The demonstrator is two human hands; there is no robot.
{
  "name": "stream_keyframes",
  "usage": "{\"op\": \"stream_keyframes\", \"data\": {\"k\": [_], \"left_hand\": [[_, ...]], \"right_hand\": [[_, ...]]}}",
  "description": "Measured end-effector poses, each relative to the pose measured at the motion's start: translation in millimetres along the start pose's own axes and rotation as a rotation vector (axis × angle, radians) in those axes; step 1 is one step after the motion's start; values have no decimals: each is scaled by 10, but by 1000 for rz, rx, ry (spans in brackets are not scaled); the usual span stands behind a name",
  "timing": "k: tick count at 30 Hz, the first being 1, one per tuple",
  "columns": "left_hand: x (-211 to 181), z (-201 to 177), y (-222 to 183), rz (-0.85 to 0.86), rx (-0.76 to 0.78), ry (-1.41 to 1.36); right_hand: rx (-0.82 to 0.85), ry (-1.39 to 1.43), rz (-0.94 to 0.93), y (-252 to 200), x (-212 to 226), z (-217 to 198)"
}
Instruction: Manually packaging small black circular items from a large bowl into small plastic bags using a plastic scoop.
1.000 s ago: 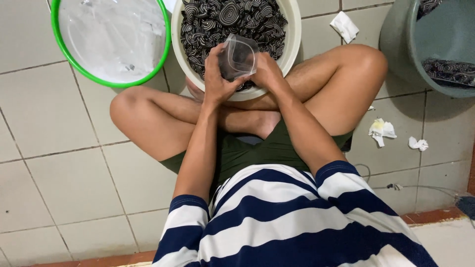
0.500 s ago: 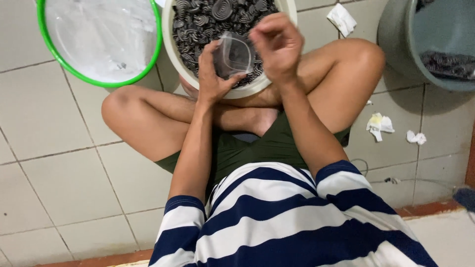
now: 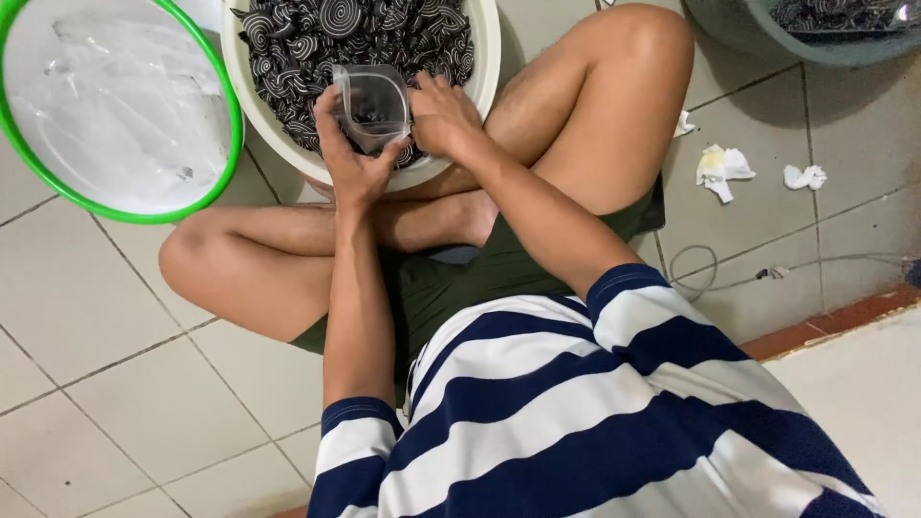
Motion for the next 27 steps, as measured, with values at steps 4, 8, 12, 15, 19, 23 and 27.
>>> {"op": "stream_keyframes", "data": {"k": [4, 8, 12, 15, 19, 23, 27], "left_hand": [[-17, -6, -6, 4, 0, 28], [1, -2, -12, 5, -11, 27], [-1, -2, -20, 3, -10, 45], [-20, -4, -7, 9, -5, 19], [-2, -1, -17, 9, -3, 23], [-16, -2, -8, 16, -9, 17], [-12, -3, -14, 11, -6, 20]], "right_hand": [[-2, 91, -2, -48, 91, -7], [-37, 162, -108, -67, 110, -48], [-16, 55, -176, -44, 116, -6], [-25, 61, -219, -24, 83, 7], [-60, 87, -255, -20, 82, 28], [-75, 128, -234, -65, 132, -49], [-13, 116, -176, -54, 122, -42]]}}
Point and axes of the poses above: each hand's wrist, its own y-axis towards the middle knuckle, its own z-axis out of the palm, x = y × z, the point moved 6 cm from there along y, towards the middle knuckle, and after that the axes turned 13 degrees about y, right-handed, at the moved point
